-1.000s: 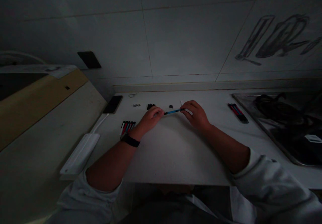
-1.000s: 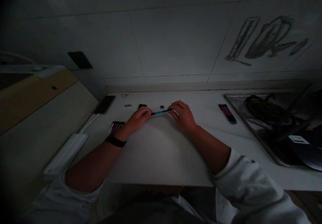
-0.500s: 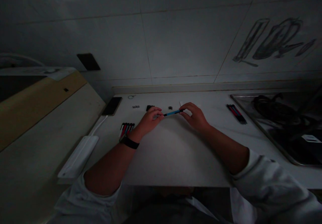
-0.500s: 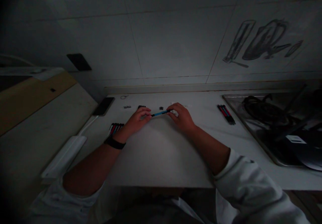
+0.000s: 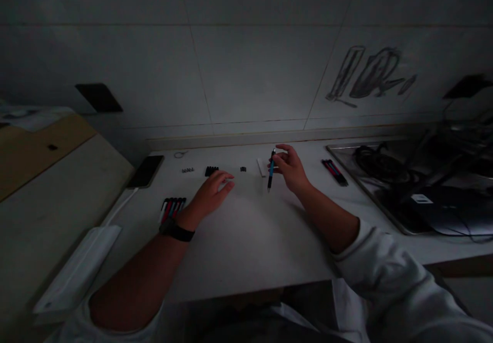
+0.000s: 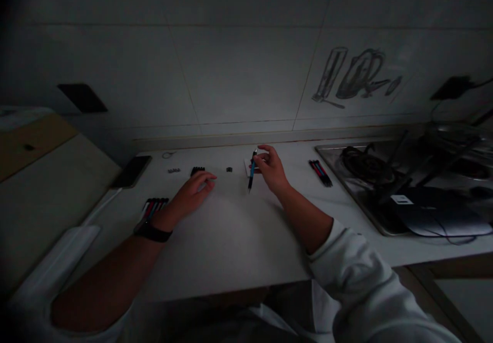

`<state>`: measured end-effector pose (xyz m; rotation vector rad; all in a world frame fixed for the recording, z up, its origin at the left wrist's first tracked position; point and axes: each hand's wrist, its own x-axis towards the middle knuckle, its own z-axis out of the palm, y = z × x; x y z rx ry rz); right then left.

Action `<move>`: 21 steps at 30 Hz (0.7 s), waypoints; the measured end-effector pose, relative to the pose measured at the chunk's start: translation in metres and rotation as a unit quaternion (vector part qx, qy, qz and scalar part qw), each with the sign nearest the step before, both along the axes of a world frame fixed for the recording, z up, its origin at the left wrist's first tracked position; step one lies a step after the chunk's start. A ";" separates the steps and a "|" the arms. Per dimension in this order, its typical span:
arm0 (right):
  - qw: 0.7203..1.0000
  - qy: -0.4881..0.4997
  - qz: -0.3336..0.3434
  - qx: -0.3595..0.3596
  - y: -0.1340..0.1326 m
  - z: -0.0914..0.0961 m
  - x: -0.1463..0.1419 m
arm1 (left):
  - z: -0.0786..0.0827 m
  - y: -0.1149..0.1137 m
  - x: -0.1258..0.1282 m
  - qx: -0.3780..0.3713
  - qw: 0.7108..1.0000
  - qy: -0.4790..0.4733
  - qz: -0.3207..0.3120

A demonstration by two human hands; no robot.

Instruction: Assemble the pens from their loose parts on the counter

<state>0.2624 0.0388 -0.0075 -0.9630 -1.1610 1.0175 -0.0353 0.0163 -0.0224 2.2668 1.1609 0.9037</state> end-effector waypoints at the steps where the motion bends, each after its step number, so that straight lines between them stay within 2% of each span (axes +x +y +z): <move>1: 1.000 -0.006 -0.007 0.007 0.001 0.001 0.003 | 0.000 0.000 0.000 -0.002 1.000 0.004 -0.001; 8: 0.999 -0.040 -0.018 0.021 0.009 0.004 0.018 | -0.002 0.002 0.000 0.001 1.000 0.015 -0.011; 21: 0.999 -0.035 -0.022 0.025 0.013 0.004 0.027 | -0.003 0.001 0.000 0.013 0.999 0.030 -0.025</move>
